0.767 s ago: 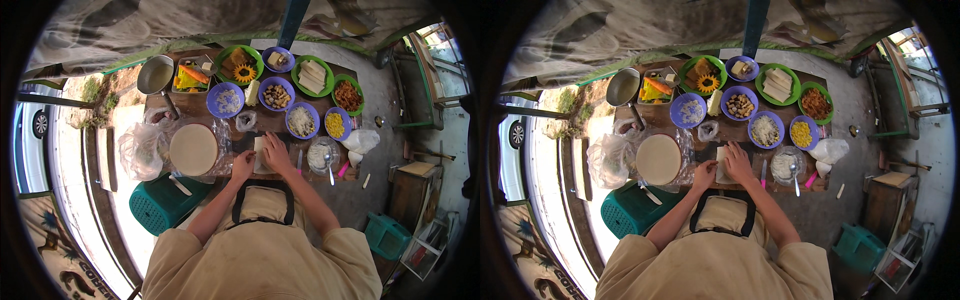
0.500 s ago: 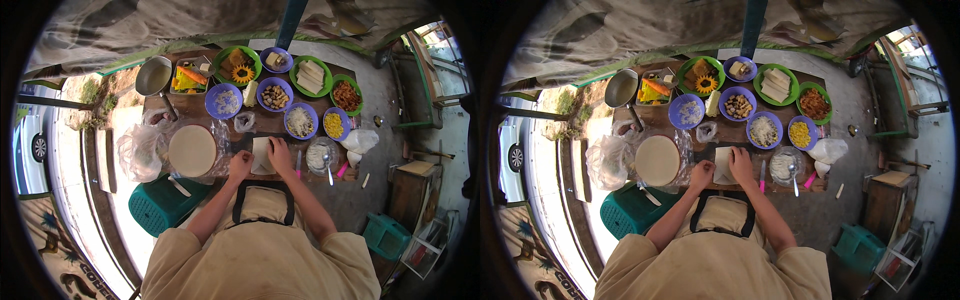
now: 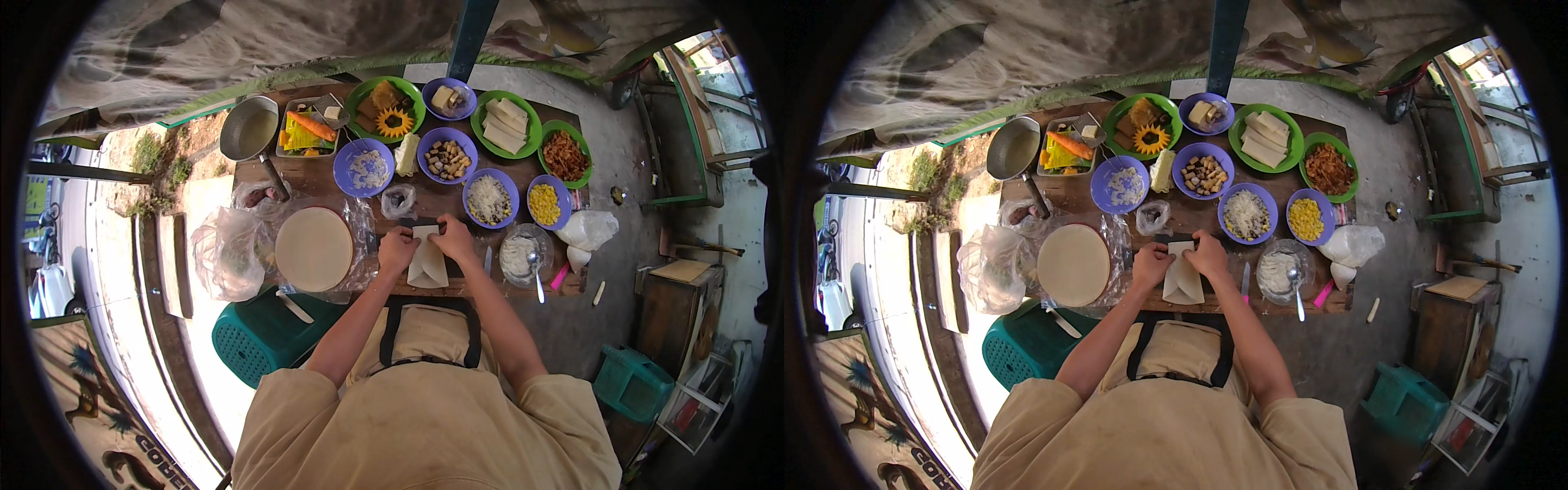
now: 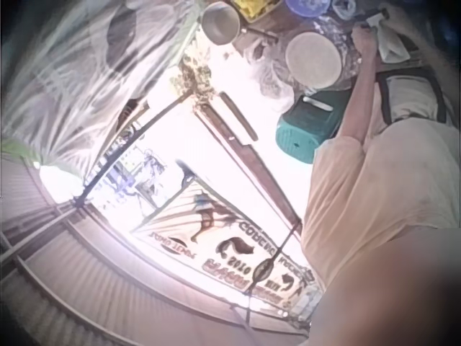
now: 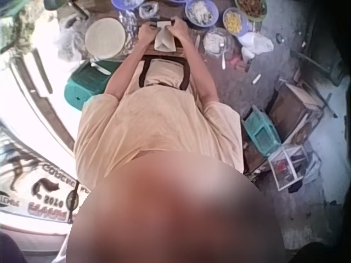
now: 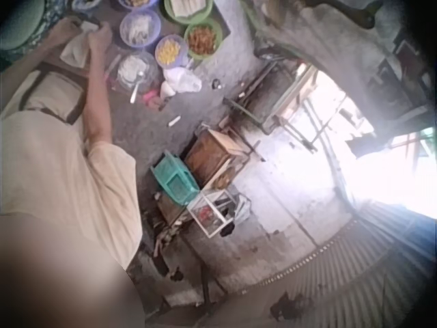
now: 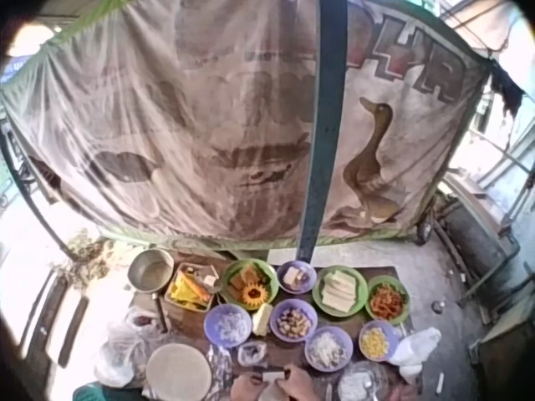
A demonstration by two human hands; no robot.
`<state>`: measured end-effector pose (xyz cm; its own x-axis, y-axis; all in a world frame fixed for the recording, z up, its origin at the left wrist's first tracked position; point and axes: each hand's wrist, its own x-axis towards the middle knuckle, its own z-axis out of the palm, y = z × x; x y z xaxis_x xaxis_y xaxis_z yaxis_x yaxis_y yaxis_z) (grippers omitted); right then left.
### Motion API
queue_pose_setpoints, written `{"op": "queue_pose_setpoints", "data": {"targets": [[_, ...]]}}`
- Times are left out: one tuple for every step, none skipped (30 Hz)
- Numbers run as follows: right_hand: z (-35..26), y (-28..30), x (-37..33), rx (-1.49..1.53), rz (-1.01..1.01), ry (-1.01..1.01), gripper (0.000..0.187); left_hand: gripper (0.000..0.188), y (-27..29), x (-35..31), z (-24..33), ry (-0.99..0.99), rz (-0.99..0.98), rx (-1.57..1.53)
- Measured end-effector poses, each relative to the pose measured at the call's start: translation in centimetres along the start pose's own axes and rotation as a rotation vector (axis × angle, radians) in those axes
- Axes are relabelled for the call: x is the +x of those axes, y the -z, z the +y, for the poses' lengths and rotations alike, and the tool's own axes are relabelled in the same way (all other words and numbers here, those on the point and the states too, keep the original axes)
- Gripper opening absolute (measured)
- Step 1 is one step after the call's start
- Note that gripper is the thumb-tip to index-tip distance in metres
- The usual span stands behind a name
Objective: The person places a round flatbread on a table, adds chopped ingredients including yellow pieces and corn, then folds the flatbread into a triangular wrap. The person uses a knife to spread a white paste on the wrap before folding.
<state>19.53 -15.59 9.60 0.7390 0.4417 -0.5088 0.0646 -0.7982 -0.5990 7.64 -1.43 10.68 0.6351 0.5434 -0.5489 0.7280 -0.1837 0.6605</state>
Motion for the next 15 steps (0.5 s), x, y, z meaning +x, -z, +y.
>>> {"op": "queue_pose_setpoints", "data": {"targets": [[0.0,0.4,0.0,-0.005,-0.058,-0.021,0.056,0.037,-0.1,0.1,0.0,-0.011,-0.003,-0.009],[-0.1,0.7,-0.1,-0.013,-0.061,-0.038,0.056,0.037,-0.1,0.1,0.1,-0.011,-0.011,-0.017],[-0.2,0.9,-0.2,-0.014,-0.062,-0.045,0.056,0.037,-0.2,0.3,0.2,-0.043,-0.019,-0.013],[-0.2,1.2,-0.2,-0.016,-0.063,-0.058,0.056,0.037,-0.3,0.6,0.4,-0.065,-0.032,-0.008],[-0.1,1.4,-0.4,-0.016,-0.022,-0.041,0.057,0.037,-0.4,1.0,0.7,-0.073,-0.047,-0.005],[0.0,1.5,-0.8,-0.018,0.017,-0.029,0.058,0.037,-0.5,1.4,1.0,-0.131,-0.054,0.010],[0.1,1.5,-1.2,-0.036,0.044,-0.063,0.059,0.037,-0.8,1.8,1.4,-0.175,-0.064,0.024],[0.2,1.6,-1.7,-0.070,0.074,-0.019,0.057,0.038,-1.0,2.2,1.8,-0.195,-0.086,0.031],[0.4,1.8,-2.3,-0.120,0.092,-0.019,0.056,0.038,-1.1,2.6,2.2,-0.246,-0.095,0.061],[0.5,2.0,-2.8,-0.175,0.106,-0.032,0.054,0.038,-1.2,3.0,2.6,-0.271,-0.117,0.085],[0.5,2.2,-3.2,-0.202,0.101,-0.017,0.052,0.038,-1.3,3.2,2.9,-0.288,-0.143,0.101],[0.5,2.4,-3.5,-0.233,0.093,-0.010,0.050,0.036,-1.3,3.0,3.1,-0.330,-0.116,0.092],[0.5,2.5,-3.7,-0.272,0.089,-0.006,0.048,0.034,-1.2,2.7,3.1,-0.363,-0.093,0.078],[0.4,2.5,-3.9,-0.252,0.114,0.003,0.045,0.032,-1.1,2.2,3.1,-0.382,-0.082,0.062],[0.4,2.5,-4.0,-0.239,0.144,0.006,0.043,0.031,-1.1,1.5,3.0,-0.479,0.007,0.140]]}}
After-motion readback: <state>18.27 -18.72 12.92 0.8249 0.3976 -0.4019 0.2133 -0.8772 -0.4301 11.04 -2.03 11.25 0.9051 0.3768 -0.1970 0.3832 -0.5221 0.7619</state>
